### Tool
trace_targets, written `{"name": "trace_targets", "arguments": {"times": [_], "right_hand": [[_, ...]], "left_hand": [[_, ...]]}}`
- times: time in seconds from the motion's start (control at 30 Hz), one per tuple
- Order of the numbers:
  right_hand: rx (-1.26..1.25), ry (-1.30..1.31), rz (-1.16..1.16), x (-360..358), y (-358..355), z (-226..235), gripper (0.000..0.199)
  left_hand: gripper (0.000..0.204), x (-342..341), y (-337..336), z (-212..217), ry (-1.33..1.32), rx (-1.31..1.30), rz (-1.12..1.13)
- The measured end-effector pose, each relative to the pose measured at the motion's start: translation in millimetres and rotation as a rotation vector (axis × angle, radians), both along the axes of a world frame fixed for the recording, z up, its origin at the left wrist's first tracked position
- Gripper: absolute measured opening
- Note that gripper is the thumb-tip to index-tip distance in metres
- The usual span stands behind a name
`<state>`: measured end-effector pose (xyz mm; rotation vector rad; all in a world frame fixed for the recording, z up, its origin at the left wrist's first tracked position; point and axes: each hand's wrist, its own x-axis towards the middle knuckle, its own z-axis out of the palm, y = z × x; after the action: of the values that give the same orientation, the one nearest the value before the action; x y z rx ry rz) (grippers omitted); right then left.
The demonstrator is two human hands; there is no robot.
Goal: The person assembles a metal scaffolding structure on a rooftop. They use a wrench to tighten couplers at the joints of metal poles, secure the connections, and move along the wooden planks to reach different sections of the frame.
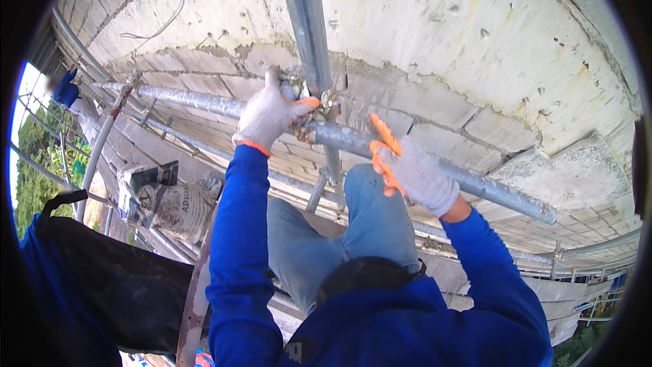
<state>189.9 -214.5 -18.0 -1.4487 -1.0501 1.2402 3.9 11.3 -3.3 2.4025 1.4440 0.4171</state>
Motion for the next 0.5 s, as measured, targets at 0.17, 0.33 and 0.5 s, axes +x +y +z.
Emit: {"name": "trace_targets", "arguments": {"times": [0.17,0.33,0.5], "right_hand": [[0.497,0.342,-0.186,-10.7,18.4,19.1,0.036],[0.675,-0.050,-0.235,-5.7,29.8,36.0,0.027],[0.350,-0.216,-0.041,16.6,12.7,57.8,0.026]], "left_hand": [[0.116,-4.3,-3.8,-9.7,-0.035,0.192,0.014],[0.102,-6.9,-8.5,-12.4,-0.034,0.399,0.064],[0.092,-2.6,-17.0,5.9,-0.108,0.166,0.038]]}}
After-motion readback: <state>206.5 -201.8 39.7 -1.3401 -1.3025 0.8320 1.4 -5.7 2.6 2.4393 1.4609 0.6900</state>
